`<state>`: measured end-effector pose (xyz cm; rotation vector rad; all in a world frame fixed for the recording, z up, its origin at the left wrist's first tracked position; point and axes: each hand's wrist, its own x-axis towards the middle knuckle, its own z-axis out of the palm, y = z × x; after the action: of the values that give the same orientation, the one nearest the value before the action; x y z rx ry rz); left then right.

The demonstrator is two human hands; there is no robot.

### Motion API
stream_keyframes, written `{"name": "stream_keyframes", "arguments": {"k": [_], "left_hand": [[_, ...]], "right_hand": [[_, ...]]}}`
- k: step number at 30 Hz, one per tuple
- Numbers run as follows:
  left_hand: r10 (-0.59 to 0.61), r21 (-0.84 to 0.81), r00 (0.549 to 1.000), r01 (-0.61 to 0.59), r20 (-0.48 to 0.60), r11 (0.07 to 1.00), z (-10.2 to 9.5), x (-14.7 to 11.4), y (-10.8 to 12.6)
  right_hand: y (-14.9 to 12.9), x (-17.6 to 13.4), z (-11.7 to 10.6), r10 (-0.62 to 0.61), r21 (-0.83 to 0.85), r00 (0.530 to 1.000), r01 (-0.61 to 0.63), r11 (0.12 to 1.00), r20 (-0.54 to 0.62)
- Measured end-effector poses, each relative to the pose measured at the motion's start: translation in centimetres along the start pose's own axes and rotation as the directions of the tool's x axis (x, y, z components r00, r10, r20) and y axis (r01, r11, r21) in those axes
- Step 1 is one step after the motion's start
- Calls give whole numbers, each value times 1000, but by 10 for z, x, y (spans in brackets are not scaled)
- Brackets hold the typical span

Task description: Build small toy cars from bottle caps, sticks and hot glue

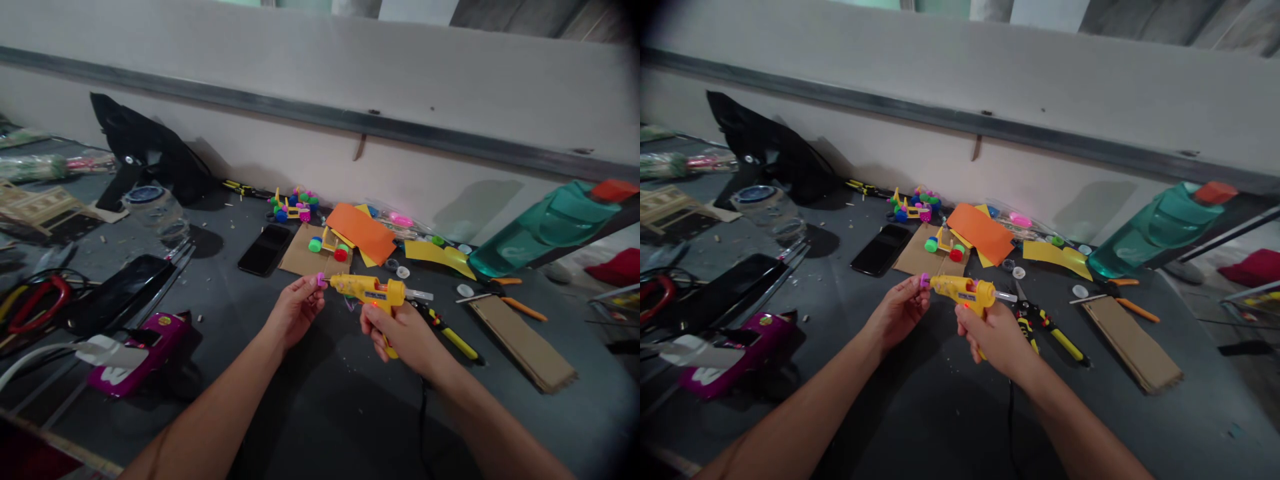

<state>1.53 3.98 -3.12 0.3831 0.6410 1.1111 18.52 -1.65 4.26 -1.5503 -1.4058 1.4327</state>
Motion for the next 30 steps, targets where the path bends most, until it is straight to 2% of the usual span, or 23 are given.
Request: {"name": "stream_keyframes", "arguments": {"k": [30], "left_hand": [[9, 11, 999, -10, 34, 1000, -1, 1, -1]], "right_hand": [[2, 1, -1, -5, -3, 1000, 5, 1000, -10]]}}
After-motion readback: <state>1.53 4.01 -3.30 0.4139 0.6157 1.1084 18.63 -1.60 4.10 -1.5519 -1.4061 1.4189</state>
